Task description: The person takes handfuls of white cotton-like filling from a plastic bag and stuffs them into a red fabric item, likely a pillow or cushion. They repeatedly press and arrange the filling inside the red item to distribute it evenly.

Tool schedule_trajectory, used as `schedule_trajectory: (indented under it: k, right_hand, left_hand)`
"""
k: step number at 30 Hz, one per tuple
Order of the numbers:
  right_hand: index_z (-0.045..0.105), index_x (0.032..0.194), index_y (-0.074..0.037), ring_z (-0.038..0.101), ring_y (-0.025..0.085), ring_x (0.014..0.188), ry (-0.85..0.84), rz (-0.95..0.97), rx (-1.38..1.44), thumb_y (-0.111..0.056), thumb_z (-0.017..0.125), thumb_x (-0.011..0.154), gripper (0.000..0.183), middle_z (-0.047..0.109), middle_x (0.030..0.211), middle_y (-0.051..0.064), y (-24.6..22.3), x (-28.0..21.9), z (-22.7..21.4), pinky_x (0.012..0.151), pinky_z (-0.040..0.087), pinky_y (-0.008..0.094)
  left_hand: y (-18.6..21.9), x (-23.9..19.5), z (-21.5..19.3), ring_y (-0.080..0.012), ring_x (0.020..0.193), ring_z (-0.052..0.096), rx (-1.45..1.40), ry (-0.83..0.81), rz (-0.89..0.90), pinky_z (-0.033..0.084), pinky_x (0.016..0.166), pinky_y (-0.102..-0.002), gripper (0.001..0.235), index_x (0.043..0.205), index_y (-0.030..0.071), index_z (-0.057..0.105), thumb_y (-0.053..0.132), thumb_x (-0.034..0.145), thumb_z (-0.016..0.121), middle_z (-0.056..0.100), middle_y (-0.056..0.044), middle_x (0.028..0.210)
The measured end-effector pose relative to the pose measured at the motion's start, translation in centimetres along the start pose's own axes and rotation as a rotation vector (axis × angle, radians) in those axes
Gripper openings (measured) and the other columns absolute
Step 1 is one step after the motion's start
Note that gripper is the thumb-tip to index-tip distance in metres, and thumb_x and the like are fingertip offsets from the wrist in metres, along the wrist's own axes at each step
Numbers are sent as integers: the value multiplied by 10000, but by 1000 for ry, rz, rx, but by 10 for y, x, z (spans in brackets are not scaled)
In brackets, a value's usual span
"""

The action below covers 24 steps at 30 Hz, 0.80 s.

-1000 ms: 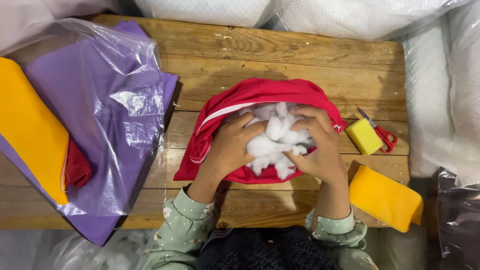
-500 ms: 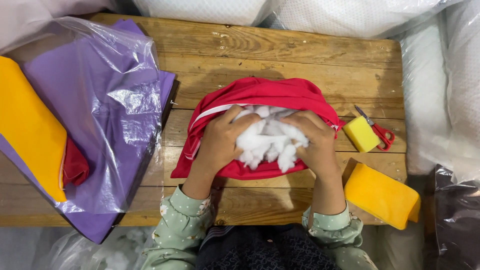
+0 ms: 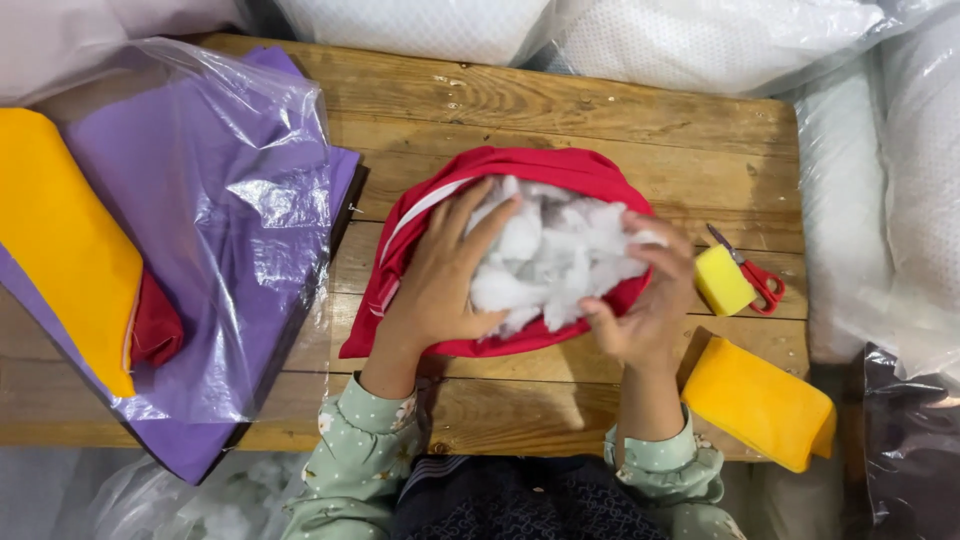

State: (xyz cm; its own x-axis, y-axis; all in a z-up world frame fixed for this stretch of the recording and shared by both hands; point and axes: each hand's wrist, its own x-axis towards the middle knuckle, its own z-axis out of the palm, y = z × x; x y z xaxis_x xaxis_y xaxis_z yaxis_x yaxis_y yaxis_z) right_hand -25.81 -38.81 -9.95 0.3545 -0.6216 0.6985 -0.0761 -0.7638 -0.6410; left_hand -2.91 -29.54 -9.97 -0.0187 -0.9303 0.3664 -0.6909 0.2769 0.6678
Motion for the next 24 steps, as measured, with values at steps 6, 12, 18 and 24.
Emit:
schedule_trajectory:
  k: [6, 12, 18, 24]
  right_hand:
    - [596, 1386, -71, 449, 532, 1363, -481, 1, -329, -418, 751, 870, 641, 556, 1394, 274, -22, 6, 34, 1127, 379, 589]
    - [691, 1249, -215, 645, 350, 1077, -538, 76, -655, -224, 795, 736, 523, 658, 1045, 121, 18, -20, 35, 928, 531, 450]
    - [755, 1041, -147, 719, 340, 871, -178, 110, -371, -88, 795, 820, 232, 744, 944, 88, 26, -15, 16, 753, 584, 418]
    - [774, 1020, -130, 664, 312, 799, 56, 101, -444, -70, 733, 831, 202, 676, 914, 81, 26, -5, 0, 730, 553, 406]
  left_hand:
    - [2, -1, 10, -514, 1486, 310, -4, -161, -88, 274, 1237, -568, 1202, 1613, 68, 298, 144, 573, 894, 309, -327, 1597]
    - [-11, -5, 28, -396, 1345, 536, 88, -180, -174, 468, 1120, -475, 828, 1477, 244, 509, 89, 717, 799, 470, -132, 1473]
    - [-13, -9, 8, -321, 1057, 707, 25, -51, -157, 584, 906, -446, 509, 1306, 332, 633, 134, 840, 678, 652, -29, 1115]
    - [-23, -13, 7, -417, 1075, 694, 115, -163, -319, 558, 939, -486, 572, 1385, 207, 609, -27, 864, 575, 698, -195, 1118]
